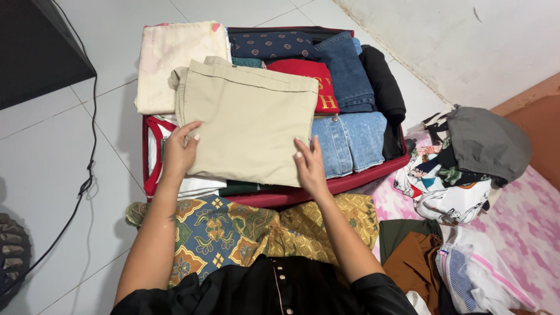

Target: The person packs various items of clothing into a suitcase by folding a white shirt, a beige shirt, and several pieces of fabric before placing them into the suitcase and arranging them alongside other packed clothes.

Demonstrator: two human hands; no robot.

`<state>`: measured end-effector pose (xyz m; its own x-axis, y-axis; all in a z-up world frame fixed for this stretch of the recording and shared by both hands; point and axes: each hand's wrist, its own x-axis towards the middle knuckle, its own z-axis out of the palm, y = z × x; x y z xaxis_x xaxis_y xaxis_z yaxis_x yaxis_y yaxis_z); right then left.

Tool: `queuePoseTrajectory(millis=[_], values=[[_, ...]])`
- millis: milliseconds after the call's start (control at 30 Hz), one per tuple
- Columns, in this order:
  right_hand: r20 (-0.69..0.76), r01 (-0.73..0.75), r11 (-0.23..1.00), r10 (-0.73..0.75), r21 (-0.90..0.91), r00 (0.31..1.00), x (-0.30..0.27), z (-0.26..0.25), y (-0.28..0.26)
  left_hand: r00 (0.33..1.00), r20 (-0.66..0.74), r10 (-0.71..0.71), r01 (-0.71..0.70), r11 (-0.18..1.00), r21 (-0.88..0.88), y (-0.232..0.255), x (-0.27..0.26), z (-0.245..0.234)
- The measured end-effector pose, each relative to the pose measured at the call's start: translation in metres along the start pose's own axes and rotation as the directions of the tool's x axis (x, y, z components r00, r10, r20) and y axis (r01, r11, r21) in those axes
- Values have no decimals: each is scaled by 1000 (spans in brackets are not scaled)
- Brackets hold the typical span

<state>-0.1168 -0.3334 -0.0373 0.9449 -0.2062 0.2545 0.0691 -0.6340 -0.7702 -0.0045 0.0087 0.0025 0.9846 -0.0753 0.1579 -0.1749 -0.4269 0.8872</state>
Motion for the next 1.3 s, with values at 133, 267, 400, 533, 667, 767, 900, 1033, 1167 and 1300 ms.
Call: queuePoseTrajectory(millis=[133,267,400,533,667,767,900,1033,1167,1300], values=[[19,-134,980,132,150,991,15,-3,16,982,-77,172,-124,898,422,11,-5,6],[-75,16,981,-1,192,997,29,-5,18,952,-136,274,-218,919,327,44,-16,46],[-241,237,971,-228,9,943,59,5,34,587,455,670,-797,575,184,86,-66,120],[-96,227,963,-242,-148,965,112,13,51,490,545,680,-871,408,274,96,-90,166],[46,117,897,-108,-426,993,143,13,46,526,518,674,-833,286,474,63,-88,196],[28,84,878,-80,-471,996,156,15,46,539,563,626,-837,322,443,45,-90,209],[9,47,923,-47,-382,999,172,18,74,580,553,598,-812,475,339,45,-88,208],[-337,245,957,-284,-156,898,146,10,125,656,485,579,-716,681,155,53,-83,203],[-166,-81,831,204,551,965,91,12,142,668,468,578,-699,704,128,56,-83,201],[200,-458,609,444,647,873,85,-3,106,665,472,579,-709,688,155,66,-86,194]])
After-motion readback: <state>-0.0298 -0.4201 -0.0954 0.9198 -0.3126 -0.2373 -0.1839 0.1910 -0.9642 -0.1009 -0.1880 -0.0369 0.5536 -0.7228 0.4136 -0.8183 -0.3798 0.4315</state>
